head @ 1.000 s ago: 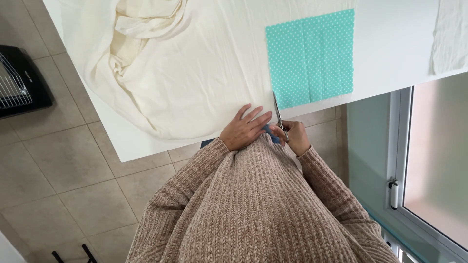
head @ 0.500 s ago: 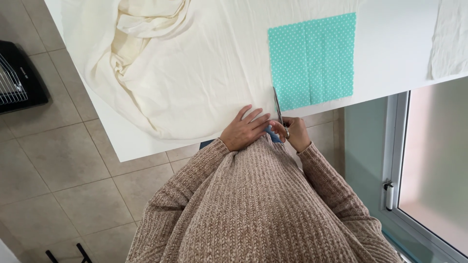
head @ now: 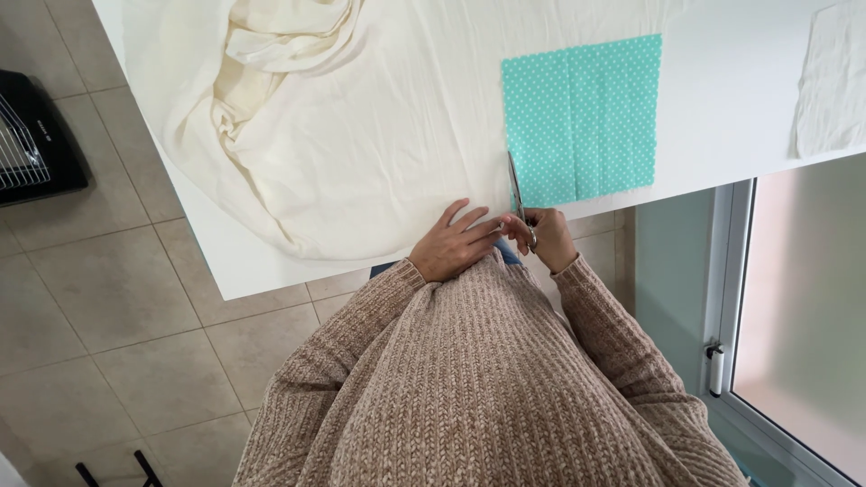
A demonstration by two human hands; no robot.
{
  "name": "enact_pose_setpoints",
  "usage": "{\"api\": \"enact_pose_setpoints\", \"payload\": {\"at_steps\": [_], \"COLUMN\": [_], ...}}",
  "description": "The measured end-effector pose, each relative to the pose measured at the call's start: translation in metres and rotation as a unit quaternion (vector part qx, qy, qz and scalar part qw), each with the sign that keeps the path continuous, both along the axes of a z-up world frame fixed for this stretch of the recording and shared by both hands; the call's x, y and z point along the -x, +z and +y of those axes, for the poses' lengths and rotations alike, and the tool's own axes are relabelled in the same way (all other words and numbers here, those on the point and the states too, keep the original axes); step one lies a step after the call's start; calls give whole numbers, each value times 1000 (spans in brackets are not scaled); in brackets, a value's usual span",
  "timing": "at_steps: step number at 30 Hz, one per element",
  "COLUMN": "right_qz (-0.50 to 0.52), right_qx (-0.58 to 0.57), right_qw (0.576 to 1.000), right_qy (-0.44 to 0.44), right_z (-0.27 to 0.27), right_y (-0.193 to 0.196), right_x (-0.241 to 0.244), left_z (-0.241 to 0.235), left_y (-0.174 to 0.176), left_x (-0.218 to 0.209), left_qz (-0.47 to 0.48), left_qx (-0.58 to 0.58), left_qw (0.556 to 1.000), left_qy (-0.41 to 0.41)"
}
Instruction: The person places a turquoise polka-dotted fabric piece on a white cloth and uses scissors to cut the white cloth along the edges of the turquoise piece. They repeat this process by repositioning the turquoise piece and cutting additional sections of the white cloth.
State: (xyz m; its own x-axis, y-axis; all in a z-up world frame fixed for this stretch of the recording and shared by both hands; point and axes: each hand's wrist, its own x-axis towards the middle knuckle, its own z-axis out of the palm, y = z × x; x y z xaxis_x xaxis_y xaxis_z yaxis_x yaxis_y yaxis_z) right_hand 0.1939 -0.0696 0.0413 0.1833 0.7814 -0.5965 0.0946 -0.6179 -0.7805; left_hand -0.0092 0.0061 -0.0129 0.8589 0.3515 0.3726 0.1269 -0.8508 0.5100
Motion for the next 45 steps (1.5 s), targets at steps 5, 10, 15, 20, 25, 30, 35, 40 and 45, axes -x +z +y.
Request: {"api": "enact_pose_setpoints", "payload": {"at_steps": [5, 10, 15, 20, 25, 30, 35, 40, 45], "right_qz": [-1, -11, -20, 7, 1, 41, 39, 34, 39], "right_qx": [3, -4, -7, -17, -15, -22, -36, -30, -41], "right_qw": [1000, 1000, 1000, 1000, 1000, 999, 998, 999, 998], "right_qy": [4, 10, 23, 6, -1, -20, -25, -31, -18], "right_z": [14, 13, 16, 38, 37, 48, 56, 56, 70], "right_y": [-5, -17, -25, -13, -12, -10, -20, -22, -30], "right_x": [-6, -8, -13, -15, -15, -16, -21, -21, -27], "left_z": [0, 0, 1, 3, 3, 3, 7, 6, 5], "left_y": [1, -2, -1, 2, 4, 5, 10, 10, 7], "left_x": [1, 0, 0, -1, 0, 0, 0, 0, 0], "left_qz": [-5, -19, -38, -44, -40, -38, -40, -42, -40], "left_qx": [11, 20, 22, 24, 33, 34, 25, 23, 27], "left_qw": [1000, 1000, 999, 999, 999, 999, 999, 999, 999], "left_qy": [-4, -3, 2, 2, 3, 4, 0, 1, 0]}}
